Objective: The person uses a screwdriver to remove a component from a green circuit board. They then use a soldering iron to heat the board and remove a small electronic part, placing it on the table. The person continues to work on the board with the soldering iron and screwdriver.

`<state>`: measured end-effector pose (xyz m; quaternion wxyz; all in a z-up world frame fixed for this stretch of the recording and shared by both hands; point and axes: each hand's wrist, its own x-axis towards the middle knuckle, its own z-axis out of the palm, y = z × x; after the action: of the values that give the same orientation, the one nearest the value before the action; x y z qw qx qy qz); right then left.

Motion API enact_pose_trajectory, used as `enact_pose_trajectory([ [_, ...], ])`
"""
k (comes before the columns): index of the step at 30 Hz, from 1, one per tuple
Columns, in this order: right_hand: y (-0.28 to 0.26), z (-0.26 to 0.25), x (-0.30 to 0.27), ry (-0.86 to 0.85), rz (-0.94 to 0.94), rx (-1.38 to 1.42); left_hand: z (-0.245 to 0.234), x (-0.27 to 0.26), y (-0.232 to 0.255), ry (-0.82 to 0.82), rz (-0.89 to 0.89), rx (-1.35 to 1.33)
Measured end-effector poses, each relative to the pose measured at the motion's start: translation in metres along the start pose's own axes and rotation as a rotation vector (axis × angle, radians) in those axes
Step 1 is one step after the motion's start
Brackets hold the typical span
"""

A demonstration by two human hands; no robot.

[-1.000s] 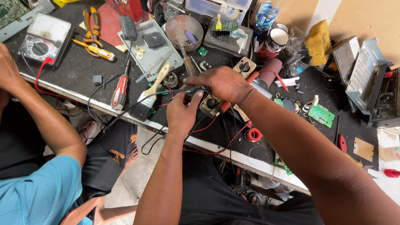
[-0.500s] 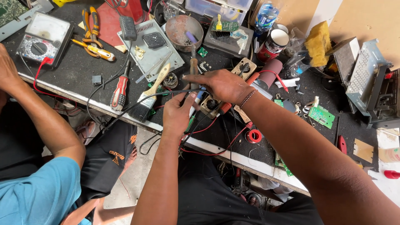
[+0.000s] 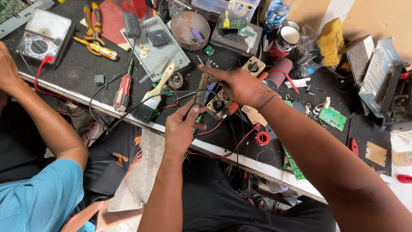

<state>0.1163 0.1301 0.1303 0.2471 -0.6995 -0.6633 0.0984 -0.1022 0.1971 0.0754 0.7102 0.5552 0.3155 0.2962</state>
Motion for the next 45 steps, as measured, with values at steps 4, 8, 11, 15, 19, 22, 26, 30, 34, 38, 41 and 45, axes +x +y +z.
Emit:
enact_pose_trajectory([
  [4, 0.008, -0.008, -0.015, 0.043, -0.028, -0.007, -0.005, -0.012, -0.001, -0.001, -0.032, -0.046],
  [8, 0.017, -0.019, -0.037, 0.225, -0.181, 0.054, -0.015, -0.031, 0.003, 0.037, -0.114, -0.006],
  [11, 0.010, -0.029, -0.054, 0.292, -0.211, 0.037, -0.029, -0.055, 0.013, 0.040, -0.178, 0.076],
  [15, 0.011, -0.043, -0.089, 0.245, -0.267, -0.075, -0.040, -0.090, 0.032, 0.135, -0.340, 0.224],
  [19, -0.012, -0.053, -0.132, 0.279, -0.264, -0.074, -0.060, -0.141, 0.034, 0.203, -0.464, 0.319],
  [22, -0.031, -0.050, -0.173, 0.262, -0.186, -0.071, -0.084, -0.174, 0.009, 0.292, -0.483, 0.252],
  [26, -0.084, -0.029, -0.226, 0.288, -0.116, 0.040, -0.080, -0.209, -0.026, 0.040, -0.345, -0.061],
  [30, -0.120, 0.000, -0.267, 0.279, -0.077, 0.194, -0.003, -0.218, -0.013, -0.090, -0.408, -0.202],
  [34, -0.108, 0.030, -0.312, 0.351, 0.006, 0.246, 0.065, -0.219, -0.016, -0.273, -0.309, -0.081],
  [38, -0.112, 0.039, -0.343, 0.492, 0.157, 0.245, 0.114, -0.220, -0.019, -0.570, -0.203, -0.118],
  [41, -0.110, 0.050, -0.370, 0.646, 0.328, 0.160, 0.132, -0.217, -0.010, -0.747, -0.426, 0.011],
  [45, -0.098, 0.057, -0.399, 0.857, 0.386, 0.094, 0.142, -0.203, -0.007, -1.125, -0.228, 0.049],
])
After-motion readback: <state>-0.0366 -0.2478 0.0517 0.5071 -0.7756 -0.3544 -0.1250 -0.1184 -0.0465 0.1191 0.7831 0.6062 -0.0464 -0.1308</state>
